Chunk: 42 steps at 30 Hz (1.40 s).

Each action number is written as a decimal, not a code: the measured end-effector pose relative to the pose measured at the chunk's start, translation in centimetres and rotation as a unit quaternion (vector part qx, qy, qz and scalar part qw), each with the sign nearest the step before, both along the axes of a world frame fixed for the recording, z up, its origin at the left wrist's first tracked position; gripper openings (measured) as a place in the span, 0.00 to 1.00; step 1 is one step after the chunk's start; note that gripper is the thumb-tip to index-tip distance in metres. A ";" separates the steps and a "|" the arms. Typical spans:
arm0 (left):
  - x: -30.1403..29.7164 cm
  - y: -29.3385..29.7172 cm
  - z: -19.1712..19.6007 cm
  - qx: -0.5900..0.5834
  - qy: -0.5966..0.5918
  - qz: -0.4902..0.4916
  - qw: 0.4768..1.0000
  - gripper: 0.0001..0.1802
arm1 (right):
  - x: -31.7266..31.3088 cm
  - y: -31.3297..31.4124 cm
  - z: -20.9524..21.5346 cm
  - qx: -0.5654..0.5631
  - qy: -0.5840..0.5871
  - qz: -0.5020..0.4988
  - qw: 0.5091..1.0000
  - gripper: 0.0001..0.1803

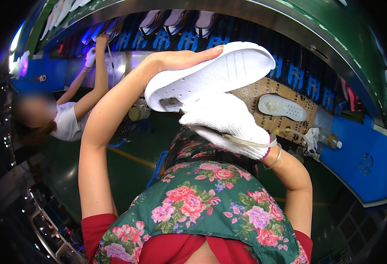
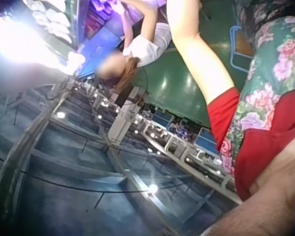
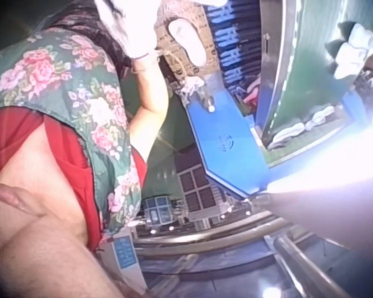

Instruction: The person picks white slipper soles from a conveyor belt and scrubs them with a brush. They repeatedly take a sole, scrub the surface, and place it back on the belt. Another worker is visible nearby performing a similar task.

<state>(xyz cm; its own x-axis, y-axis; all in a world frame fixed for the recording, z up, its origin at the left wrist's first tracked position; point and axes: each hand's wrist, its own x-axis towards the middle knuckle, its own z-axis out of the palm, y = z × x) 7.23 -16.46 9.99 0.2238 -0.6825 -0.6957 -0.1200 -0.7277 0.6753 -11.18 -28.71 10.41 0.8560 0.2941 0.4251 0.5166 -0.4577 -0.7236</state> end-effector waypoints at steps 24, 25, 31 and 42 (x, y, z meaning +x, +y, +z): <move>-6.2 1.4 -11.1 -0.409 0.470 0.360 0.695 0.38 | 1.8 -4.0 -1.4 0.159 0.107 -0.311 0.931 0.08; -6.7 1.0 -10.8 -0.407 0.411 0.400 0.711 0.35 | 2.0 -4.0 -1.2 0.133 0.094 -0.302 0.940 0.08; -7.4 3.9 -9.5 -0.402 0.450 0.314 0.733 0.31 | 1.3 -4.2 -0.4 0.112 0.104 -0.217 0.964 0.07; -11.6 5.6 -6.7 -0.515 0.474 0.420 0.577 0.50 | -0.7 -0.8 2.0 0.062 -0.002 -0.178 0.982 0.11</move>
<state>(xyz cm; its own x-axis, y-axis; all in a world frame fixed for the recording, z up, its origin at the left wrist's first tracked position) -4.34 -10.90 3.31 0.6290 -0.7711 -0.0993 0.7623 0.5866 0.2736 -11.90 -29.51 12.46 0.8938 -0.0776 0.4416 0.3422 -0.5185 -0.7836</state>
